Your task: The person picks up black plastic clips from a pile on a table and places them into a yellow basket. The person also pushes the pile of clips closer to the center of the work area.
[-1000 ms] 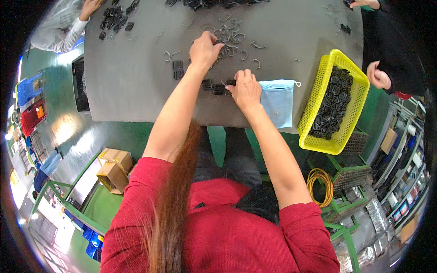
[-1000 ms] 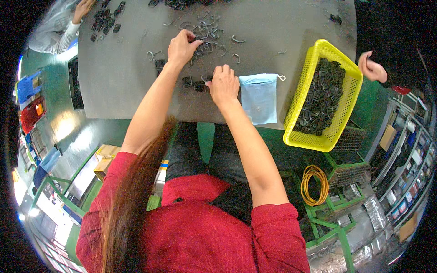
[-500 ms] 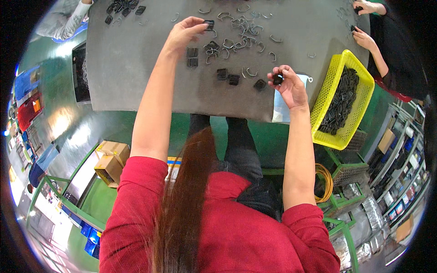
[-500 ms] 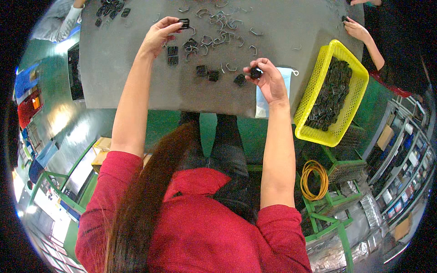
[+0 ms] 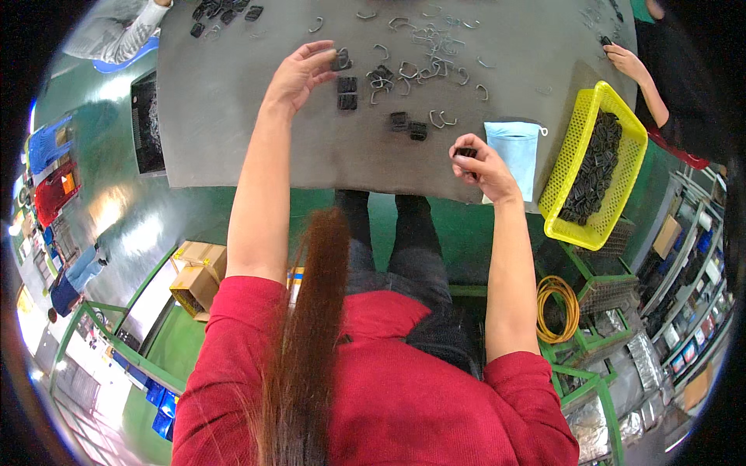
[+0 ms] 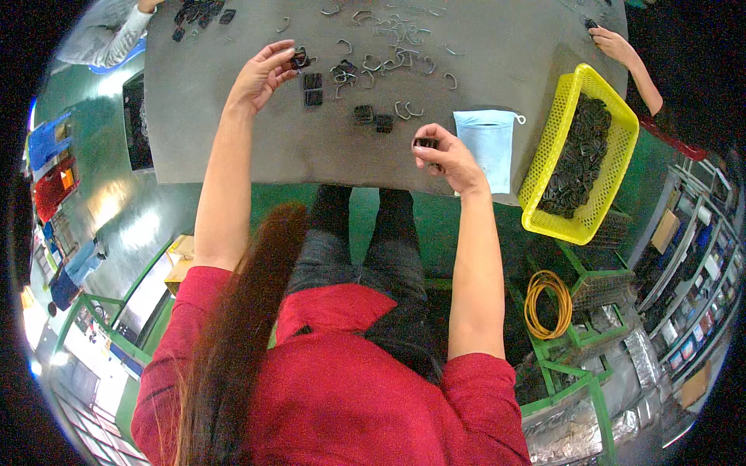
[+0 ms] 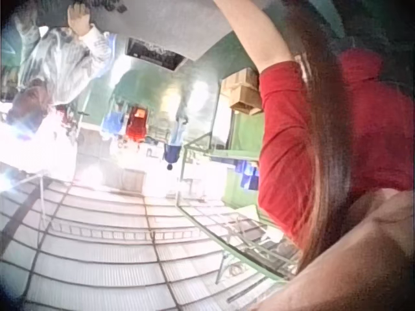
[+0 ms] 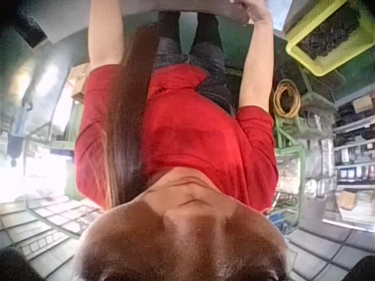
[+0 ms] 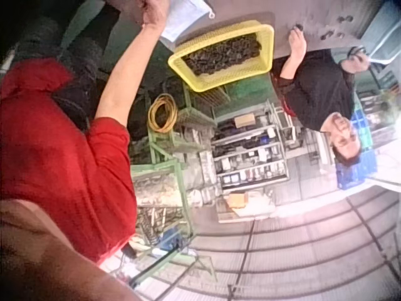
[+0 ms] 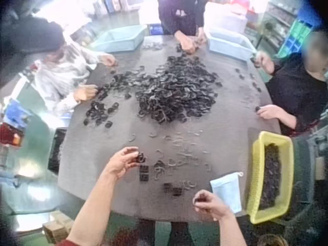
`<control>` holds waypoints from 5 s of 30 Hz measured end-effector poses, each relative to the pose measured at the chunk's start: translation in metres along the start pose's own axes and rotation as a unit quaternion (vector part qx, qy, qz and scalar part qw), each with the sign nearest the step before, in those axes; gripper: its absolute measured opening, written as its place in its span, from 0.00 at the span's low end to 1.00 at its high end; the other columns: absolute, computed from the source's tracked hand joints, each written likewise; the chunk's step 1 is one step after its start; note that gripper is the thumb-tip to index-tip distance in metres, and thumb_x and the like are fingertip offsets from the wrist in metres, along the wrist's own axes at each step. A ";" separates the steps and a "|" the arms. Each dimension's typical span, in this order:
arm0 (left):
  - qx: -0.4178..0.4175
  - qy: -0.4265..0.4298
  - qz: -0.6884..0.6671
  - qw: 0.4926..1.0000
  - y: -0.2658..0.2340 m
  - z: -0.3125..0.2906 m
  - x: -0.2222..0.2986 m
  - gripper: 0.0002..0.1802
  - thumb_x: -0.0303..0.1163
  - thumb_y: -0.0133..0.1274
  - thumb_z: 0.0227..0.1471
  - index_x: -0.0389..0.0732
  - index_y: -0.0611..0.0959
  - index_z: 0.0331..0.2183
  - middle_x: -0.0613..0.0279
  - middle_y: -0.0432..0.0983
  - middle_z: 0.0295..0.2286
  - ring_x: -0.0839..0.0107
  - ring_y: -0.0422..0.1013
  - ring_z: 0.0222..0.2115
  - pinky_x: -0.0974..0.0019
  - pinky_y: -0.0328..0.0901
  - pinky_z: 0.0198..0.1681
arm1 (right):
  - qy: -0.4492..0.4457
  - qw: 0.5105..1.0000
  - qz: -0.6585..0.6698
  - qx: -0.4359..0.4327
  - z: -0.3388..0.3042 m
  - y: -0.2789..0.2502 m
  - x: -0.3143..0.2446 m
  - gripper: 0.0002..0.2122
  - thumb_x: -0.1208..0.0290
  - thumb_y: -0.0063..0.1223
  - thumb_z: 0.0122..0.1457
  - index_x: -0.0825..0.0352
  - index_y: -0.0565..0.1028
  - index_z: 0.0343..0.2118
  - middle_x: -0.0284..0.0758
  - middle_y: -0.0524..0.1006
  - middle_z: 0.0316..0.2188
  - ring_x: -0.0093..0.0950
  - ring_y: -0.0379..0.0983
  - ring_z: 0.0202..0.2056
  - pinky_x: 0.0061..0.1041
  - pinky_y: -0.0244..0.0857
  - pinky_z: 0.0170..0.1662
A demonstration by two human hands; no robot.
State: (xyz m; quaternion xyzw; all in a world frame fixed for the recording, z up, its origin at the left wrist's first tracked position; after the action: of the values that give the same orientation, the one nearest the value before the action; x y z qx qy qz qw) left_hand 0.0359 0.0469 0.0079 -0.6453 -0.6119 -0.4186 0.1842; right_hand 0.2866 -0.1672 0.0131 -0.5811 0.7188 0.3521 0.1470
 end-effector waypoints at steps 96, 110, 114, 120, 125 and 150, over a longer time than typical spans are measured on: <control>0.124 0.329 0.696 0.626 0.219 0.014 -0.061 0.34 0.49 0.45 0.51 0.57 0.57 0.59 0.64 0.42 0.61 0.56 0.30 0.62 0.33 0.17 0.54 | -0.330 0.595 -0.551 0.483 0.102 -0.072 -0.154 0.25 0.57 0.41 0.58 0.62 0.59 0.57 0.39 0.57 0.59 0.38 0.46 0.62 0.50 0.36 0.60; 0.314 0.214 0.603 0.702 -0.053 -0.087 -0.025 0.33 0.39 0.44 0.52 0.42 0.57 0.57 0.57 0.48 0.59 0.56 0.36 0.62 0.36 0.19 0.56 | -0.517 0.606 -0.548 0.256 0.140 0.199 -0.148 0.20 0.64 0.44 0.57 0.57 0.65 0.54 0.34 0.63 0.55 0.35 0.51 0.60 0.42 0.38 0.62; 0.257 0.264 0.598 0.712 -0.058 -0.115 -0.043 0.35 0.40 0.46 0.51 0.42 0.56 0.58 0.57 0.47 0.59 0.55 0.36 0.62 0.38 0.21 0.57 | -0.325 0.597 -0.548 0.487 0.084 0.054 -0.116 0.21 0.64 0.41 0.59 0.60 0.61 0.56 0.39 0.58 0.58 0.40 0.46 0.61 0.49 0.39 0.60; -0.130 0.397 0.730 0.540 0.069 -0.134 -0.128 0.33 0.38 0.44 0.51 0.45 0.58 0.58 0.63 0.51 0.58 0.67 0.41 0.61 0.47 0.31 0.62 | -0.306 0.599 -0.594 0.441 0.121 0.107 -0.087 0.22 0.63 0.39 0.61 0.60 0.57 0.58 0.38 0.55 0.60 0.38 0.44 0.62 0.48 0.39 0.60; -0.236 0.403 0.703 0.537 0.093 -0.106 -0.111 0.31 0.38 0.41 0.50 0.42 0.61 0.56 0.60 0.50 0.58 0.63 0.43 0.61 0.54 0.34 0.63 | -0.480 0.765 -0.382 0.195 0.163 0.210 -0.143 0.20 0.69 0.38 0.61 0.64 0.60 0.56 0.40 0.60 0.57 0.37 0.51 0.60 0.39 0.45 0.60; 0.427 0.076 0.764 0.478 -0.447 -0.054 0.107 0.22 0.43 0.37 0.57 0.53 0.68 0.53 0.66 0.56 0.56 0.59 0.50 0.58 0.42 0.47 0.56 | -0.290 0.819 -0.419 0.263 0.143 0.176 -0.130 0.14 0.68 0.37 0.63 0.68 0.68 0.48 0.40 0.72 0.46 0.34 0.68 0.49 0.29 0.61 0.51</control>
State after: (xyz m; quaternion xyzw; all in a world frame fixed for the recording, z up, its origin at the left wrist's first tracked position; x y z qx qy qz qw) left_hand -0.4131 0.1562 -0.0018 -0.6657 0.0359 0.1531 0.7295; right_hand 0.1295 0.0383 0.0519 -0.6362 0.3958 0.2061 0.6293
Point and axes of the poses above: each hand's wrist, its own z-axis towards the middle knuckle, its own y-axis out of the palm, x = y × z, the point moved 9 cm from there along z, towards the middle knuckle
